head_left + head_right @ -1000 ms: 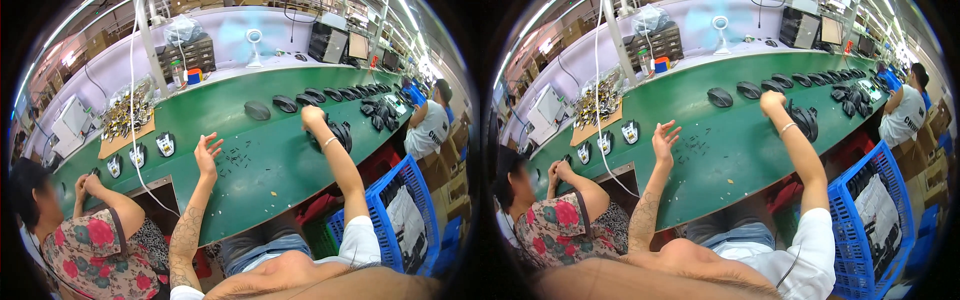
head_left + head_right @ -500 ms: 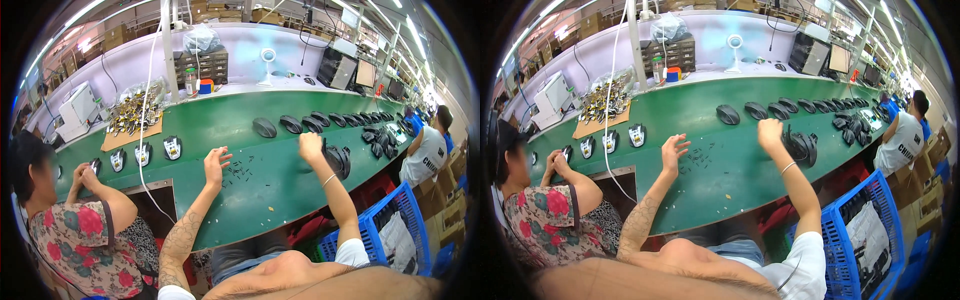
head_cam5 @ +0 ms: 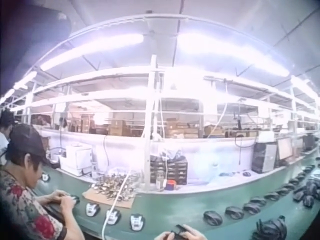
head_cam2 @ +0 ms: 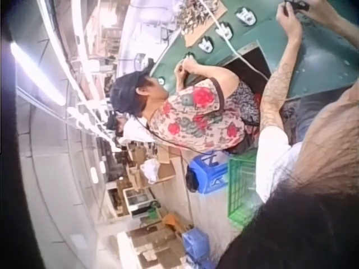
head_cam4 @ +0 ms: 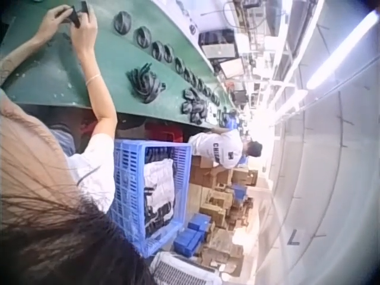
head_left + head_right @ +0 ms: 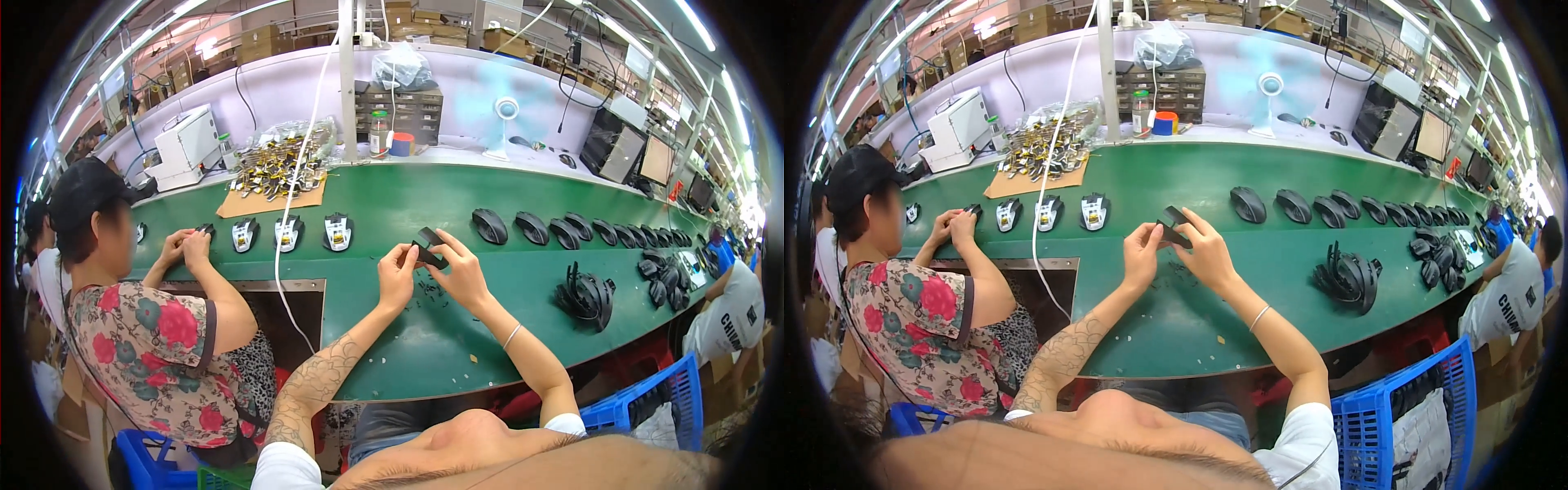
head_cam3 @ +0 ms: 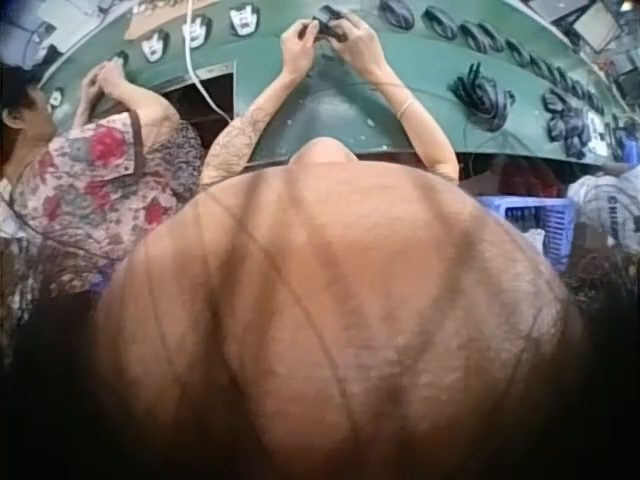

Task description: The person assembles computer mice by hand, fitting internal PCBs into plastic mouse shells.

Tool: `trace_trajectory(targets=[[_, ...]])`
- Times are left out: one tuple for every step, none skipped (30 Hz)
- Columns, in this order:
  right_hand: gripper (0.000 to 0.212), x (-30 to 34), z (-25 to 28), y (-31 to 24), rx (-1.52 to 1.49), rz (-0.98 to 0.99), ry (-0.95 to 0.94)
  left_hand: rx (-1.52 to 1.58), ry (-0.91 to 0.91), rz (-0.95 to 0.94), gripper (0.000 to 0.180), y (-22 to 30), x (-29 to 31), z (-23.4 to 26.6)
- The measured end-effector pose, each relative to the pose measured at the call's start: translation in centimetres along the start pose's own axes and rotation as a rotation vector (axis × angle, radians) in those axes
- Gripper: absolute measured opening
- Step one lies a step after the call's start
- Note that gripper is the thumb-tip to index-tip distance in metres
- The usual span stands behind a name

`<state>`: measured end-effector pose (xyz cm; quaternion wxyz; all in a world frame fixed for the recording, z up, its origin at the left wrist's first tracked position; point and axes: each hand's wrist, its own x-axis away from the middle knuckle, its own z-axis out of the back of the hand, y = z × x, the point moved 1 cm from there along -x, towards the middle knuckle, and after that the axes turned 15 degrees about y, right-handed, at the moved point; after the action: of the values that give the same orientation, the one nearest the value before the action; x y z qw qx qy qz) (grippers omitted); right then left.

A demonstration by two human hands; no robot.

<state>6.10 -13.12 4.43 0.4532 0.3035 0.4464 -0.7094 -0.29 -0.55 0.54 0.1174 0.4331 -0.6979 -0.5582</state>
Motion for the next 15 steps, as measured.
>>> trace_trajectory(targets=[[0.032,0.31,-0.1,0.04,-0.053,-0.012,0.043,-0.029,0.041,0.002,0.02,0.2,0.08,0.01],[0.036,0.65,-0.13,0.11,-0.105,-0.026,0.088,-0.041,0.037,0.01,0.02,0.24,0.07,0.01],[0.036,0.87,-0.08,0.17,-0.104,-0.046,0.092,-0.049,0.034,0.003,0.02,0.34,0.13,-0.03],[0.043,0.84,-0.04,0.39,-0.154,-0.074,0.1,-0.057,0.03,-0.002,0.02,0.39,0.19,-0.14],[0.051,0.87,0.06,0.57,-0.203,-0.102,0.11,-0.026,0.015,0.011,0.02,0.37,0.26,-0.4],[0.051,0.72,0.19,0.42,-0.207,-0.119,0.113,-0.04,0.009,0.02,0.02,0.48,0.3,-0.47],[0.055,0.59,0.4,0.19,-0.23,-0.133,0.119,-0.053,-0.008,-0.008,0.021,0.6,0.4,-0.51],[0.059,0.5,0.61,-0.12,-0.252,-0.146,0.124,-0.064,-0.026,-0.035,0.022,0.61,0.46,-0.49],[0.06,0.49,0.77,-0.4,-0.247,-0.139,0.124,-0.074,-0.028,-0.028,0.022,0.4,0.41,-0.4],[0.06,0.74,0.6,-0.35,-0.252,-0.149,0.125,-0.052,-0.043,-0.016,0.023,0.23,0.31,-0.24],[0.059,1.0,0.42,-0.3,-0.28,-0.187,0.117,-0.03,-0.057,-0.004,0.023,0.08,0.32,-0.08],[0.057,1.19,0.36,-0.21,-0.307,-0.224,0.108,-0.037,-0.058,0.003,0.023,-0.03,0.41,-0.08],[0.057,1.26,0.42,-0.11,-0.31,-0.233,0.108,-0.027,-0.08,0.011,0.023,-0.11,0.53,-0.09],[0.056,1.28,0.58,0.0,-0.308,-0.224,0.115,-0.016,-0.101,0.019,0.022,-0.16,0.7,-0.1],[0.055,1.3,0.64,0.01,-0.309,-0.213,0.125,-0.023,-0.101,0.019,0.022,-0.22,0.76,0.0]])
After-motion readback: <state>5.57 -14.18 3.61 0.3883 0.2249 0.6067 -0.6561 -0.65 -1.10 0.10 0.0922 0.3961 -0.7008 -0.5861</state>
